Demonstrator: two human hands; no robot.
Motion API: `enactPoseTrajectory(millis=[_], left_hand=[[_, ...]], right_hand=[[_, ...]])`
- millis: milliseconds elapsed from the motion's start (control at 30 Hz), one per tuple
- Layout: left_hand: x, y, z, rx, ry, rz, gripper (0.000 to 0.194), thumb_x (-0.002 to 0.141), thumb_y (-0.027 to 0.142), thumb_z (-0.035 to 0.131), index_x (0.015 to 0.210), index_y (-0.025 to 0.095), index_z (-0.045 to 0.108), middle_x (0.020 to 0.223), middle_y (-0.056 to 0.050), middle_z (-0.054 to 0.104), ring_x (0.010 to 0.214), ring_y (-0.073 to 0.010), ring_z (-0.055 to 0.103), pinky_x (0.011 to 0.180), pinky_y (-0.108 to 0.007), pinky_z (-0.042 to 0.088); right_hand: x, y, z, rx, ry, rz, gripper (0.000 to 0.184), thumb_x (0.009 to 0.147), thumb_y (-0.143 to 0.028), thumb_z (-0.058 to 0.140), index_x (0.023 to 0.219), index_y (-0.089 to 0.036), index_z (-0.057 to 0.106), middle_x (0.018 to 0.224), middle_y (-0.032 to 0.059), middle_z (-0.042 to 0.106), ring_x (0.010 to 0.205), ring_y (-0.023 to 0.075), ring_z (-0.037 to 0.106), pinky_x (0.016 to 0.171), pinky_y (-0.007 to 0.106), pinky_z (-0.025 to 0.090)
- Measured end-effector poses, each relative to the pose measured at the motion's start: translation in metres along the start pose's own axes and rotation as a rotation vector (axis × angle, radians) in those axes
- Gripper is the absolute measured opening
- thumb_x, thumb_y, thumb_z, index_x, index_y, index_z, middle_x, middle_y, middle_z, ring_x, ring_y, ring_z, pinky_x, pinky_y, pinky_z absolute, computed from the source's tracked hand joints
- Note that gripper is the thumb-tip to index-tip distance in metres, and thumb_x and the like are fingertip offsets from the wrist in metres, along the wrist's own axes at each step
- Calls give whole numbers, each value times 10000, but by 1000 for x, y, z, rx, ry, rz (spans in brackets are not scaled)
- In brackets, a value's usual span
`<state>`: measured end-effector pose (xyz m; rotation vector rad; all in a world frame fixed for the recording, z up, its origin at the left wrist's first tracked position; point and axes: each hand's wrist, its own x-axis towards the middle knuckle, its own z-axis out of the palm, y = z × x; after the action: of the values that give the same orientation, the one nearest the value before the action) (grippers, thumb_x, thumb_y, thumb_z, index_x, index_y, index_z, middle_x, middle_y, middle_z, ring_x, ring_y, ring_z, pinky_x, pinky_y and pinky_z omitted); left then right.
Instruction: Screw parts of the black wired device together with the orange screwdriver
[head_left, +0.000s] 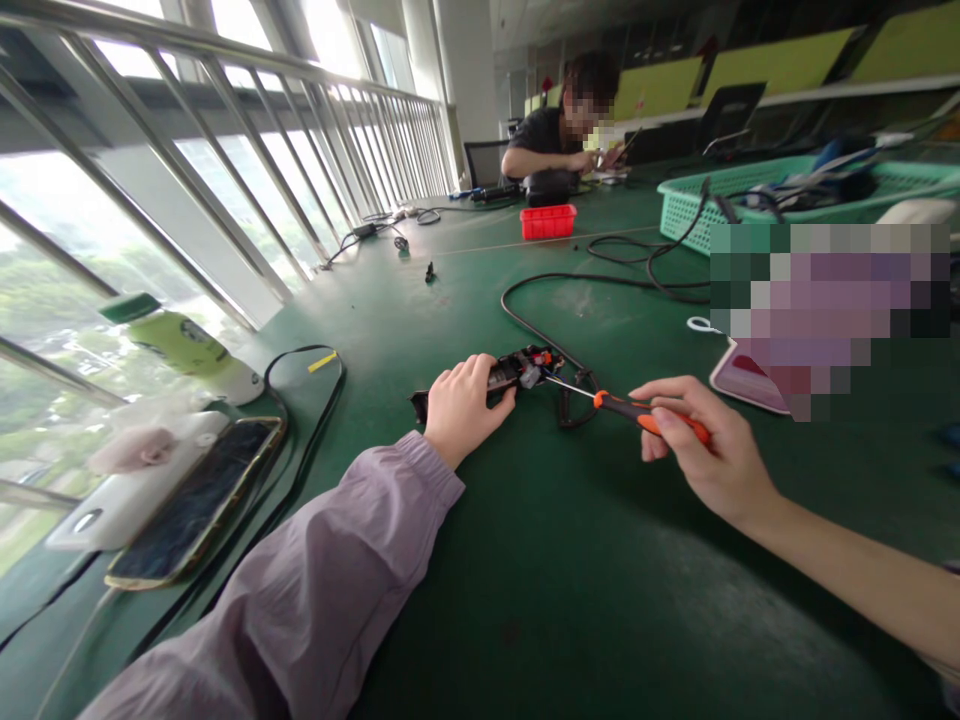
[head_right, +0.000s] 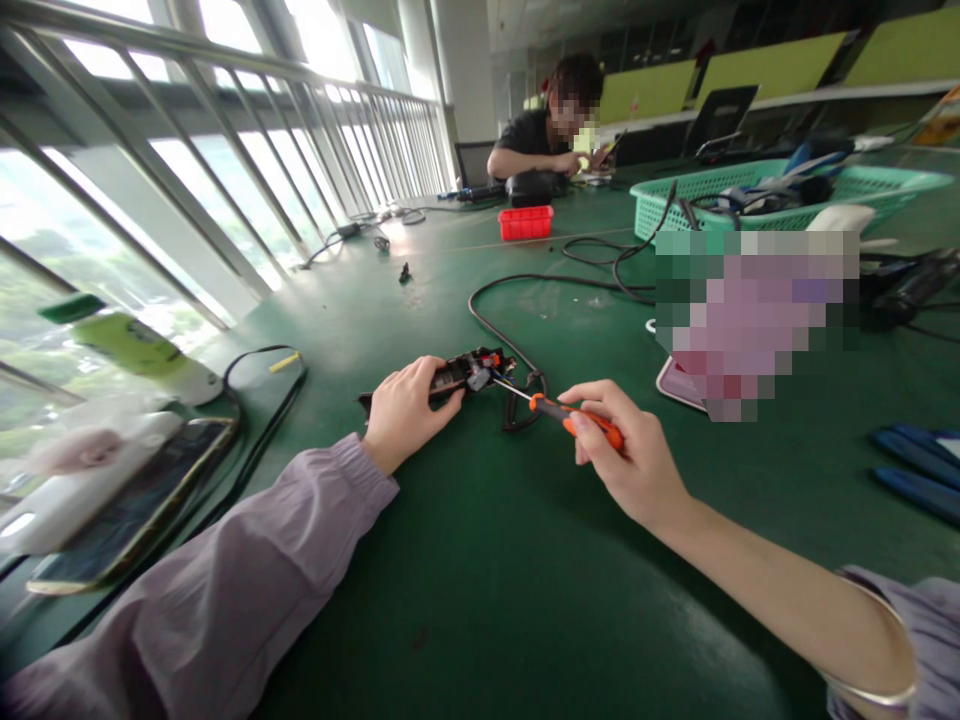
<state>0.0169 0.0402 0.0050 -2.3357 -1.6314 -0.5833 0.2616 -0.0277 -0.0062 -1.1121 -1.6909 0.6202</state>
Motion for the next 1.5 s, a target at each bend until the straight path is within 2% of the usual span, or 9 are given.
enactPoseTrajectory(millis=[233,400,467,567,700,900,1133,1333,1500], left_hand=[[0,-1,1,11,-6,0,274,819,410,485,988,197,521,926,-30,649,872,-213,612,736,-320,434],[0,-1,1,10,-5,2,276,820,410,484,987,193,523,923,-30,647,870,-212,611,739,-321,435],[0,-1,1,10,-3,5,274,821,407,483,985,193,524,920,-29,647,866,-211,612,736,-320,434],[0,-1,1,8,-6,2,273,819,404,485,985,192,524,921,-31,648,866,-211,611,737,-318,433],[0,-1,0,5,-11,-5,278,817,406,491,992,192,522,931,-34,648,877,-213,610,741,-319,433],[0,-1,1,9,-11,-2,278,818,408,489,988,191,522,920,-33,648,869,-214,610,737,-321,434],[0,0,1,8,-7,-4,275,817,409,492,986,195,524,921,-33,647,872,-214,610,742,-321,433],[1,0,1,14,-7,-6,277,815,407,492,987,191,526,918,-35,649,868,-216,611,737,-322,433],[0,-1,1,12,-2,-1,283,818,410,487,995,192,525,928,-35,650,874,-216,612,742,-322,433]], right_hand=[[1,3,1,-66,228,-133,255,804,-269,599,1049,-233,539,993,45,595,849,171,633,810,324,469],[0,0,1,-18,-1,-27,140,881,-302,484,981,-228,549,591,-39,562,519,117,568,535,250,452],[0,-1,0,-15,-18,-8,156,899,-307,449,997,-230,543,533,-52,531,485,116,547,515,248,441],[0,1,1,-61,121,-69,212,853,-284,534,1059,-234,528,745,-5,609,662,140,625,661,282,483],[1,4,2,-87,238,-166,285,793,-245,607,1067,-235,529,1048,57,576,896,182,629,832,331,470],[0,-1,1,-29,-26,-38,163,880,-273,480,1033,-232,520,598,-45,557,498,107,562,529,241,460],[1,3,2,-115,216,-174,275,794,-238,595,1060,-230,528,1007,53,598,850,179,642,802,330,484],[1,-3,1,-108,-85,-46,139,862,-246,493,992,-227,540,613,-39,597,545,119,600,568,243,469],[0,1,1,-124,105,-122,234,811,-245,575,1041,-234,534,844,14,629,753,160,650,721,291,493]])
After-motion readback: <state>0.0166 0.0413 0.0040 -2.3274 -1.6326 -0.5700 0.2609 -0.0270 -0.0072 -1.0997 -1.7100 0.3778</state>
